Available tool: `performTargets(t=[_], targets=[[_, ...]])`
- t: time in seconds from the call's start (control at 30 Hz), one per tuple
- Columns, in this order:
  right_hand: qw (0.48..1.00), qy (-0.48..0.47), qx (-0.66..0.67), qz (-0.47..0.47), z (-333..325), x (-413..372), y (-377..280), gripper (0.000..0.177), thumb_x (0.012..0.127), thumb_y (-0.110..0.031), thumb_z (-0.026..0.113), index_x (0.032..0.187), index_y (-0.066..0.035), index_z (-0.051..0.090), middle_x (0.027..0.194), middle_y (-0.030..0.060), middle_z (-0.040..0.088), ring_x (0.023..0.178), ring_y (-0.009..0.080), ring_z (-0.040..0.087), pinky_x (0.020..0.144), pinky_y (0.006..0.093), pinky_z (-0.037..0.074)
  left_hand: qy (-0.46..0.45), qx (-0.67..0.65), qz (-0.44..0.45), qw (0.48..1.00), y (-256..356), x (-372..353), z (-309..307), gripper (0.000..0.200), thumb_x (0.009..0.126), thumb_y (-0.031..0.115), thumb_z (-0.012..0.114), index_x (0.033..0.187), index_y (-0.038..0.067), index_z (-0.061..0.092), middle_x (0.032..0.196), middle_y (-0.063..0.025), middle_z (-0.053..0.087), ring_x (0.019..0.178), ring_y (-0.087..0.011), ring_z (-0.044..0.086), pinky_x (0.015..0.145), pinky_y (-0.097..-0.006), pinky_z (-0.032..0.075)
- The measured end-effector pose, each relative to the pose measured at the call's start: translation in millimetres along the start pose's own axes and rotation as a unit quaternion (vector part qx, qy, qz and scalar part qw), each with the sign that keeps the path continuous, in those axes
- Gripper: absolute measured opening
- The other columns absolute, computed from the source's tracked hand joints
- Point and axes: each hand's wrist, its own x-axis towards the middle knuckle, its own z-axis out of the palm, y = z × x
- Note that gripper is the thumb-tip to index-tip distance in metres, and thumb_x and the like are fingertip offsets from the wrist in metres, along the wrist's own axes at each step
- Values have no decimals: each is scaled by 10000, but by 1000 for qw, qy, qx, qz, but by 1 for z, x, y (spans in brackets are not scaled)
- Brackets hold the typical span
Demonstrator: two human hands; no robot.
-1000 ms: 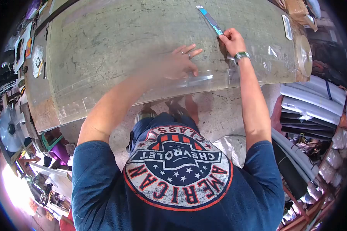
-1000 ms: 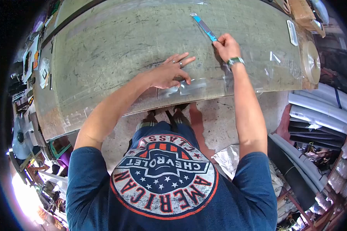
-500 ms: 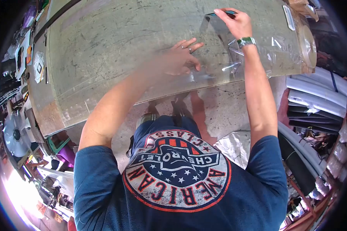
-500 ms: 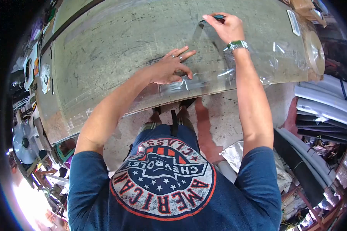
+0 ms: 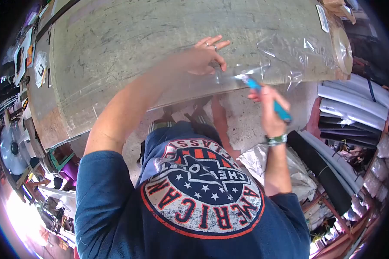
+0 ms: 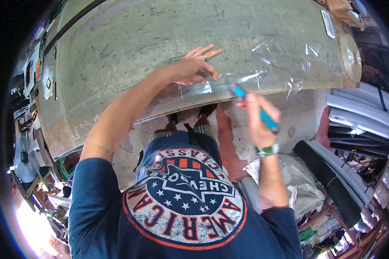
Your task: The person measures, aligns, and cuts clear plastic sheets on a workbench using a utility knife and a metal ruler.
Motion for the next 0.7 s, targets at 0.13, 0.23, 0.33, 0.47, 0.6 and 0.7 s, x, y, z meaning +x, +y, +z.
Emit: performTargets(t=[0.13, 0.23, 0.33, 0.47, 0.6, 0.7], targets=[[991, -36, -64, -115, 45, -9, 30, 258, 1050, -151, 588, 1096, 67, 718, 924, 144, 760, 828, 200, 748, 747, 319, 573, 5, -6, 16, 1000, -1, 2, 6, 358, 826, 106, 818, 1135, 267, 736, 1739, -38, 147, 1606, -318, 59, 1306, -549, 103], [986, -4, -67, -154, 62, 0, 48, 167, 998, -93, 650, 1055, 48, 717, 920, 197, 735, 799, 319, 731, 722, 359, 551, 2, -18, 17, 1000, 3, -1, 3, 372, 816, 108, 823, 1140, 269, 739, 1734, -50, 165, 1605, -327, 67, 1306, -558, 94], [989, -14, -64, -131, 64, 4, 56, 165, 998, -108, 657, 1054, 36, 717, 909, 211, 720, 801, 351, 720, 712, 381, 547, 4, -1, 16, 1000, 1, 2, 5, 384, 808, 101, 825, 1144, 266, 744, 1730, -63, 178, 1603, -338, 69, 1305, -565, 91], [991, -21, -59, -121, 69, 6, 67, 173, 1004, -116, 653, 1059, 35, 717, 903, 210, 716, 794, 346, 717, 707, 380, 545, -3, 3, 14, 1000, 2, 2, 4, 383, 809, 96, 822, 1147, 260, 747, 1729, -77, 177, 1602, -349, 69, 1301, -580, 86], [990, -19, -56, -130, 73, 7, 72, 175, 1006, -117, 651, 1057, 37, 717, 908, 210, 717, 798, 340, 718, 711, 377, 545, -2, 4, 19, 1000, 0, 3, 6, 377, 814, 101, 822, 1150, 254, 745, 1729, -85, 177, 1601, -353, 71, 1298, -589, 76], [991, -19, -40, -130, 74, 9, 75, 173, 1004, -112, 653, 1061, 39, 715, 914, 211, 716, 804, 342, 717, 720, 376, 544, 3, 8, 24, 1000, -2, 4, 8, 371, 818, 105, 822, 1150, 253, 745, 1728, -87, 177, 1601, -354, 71, 1298, -591, 74]])
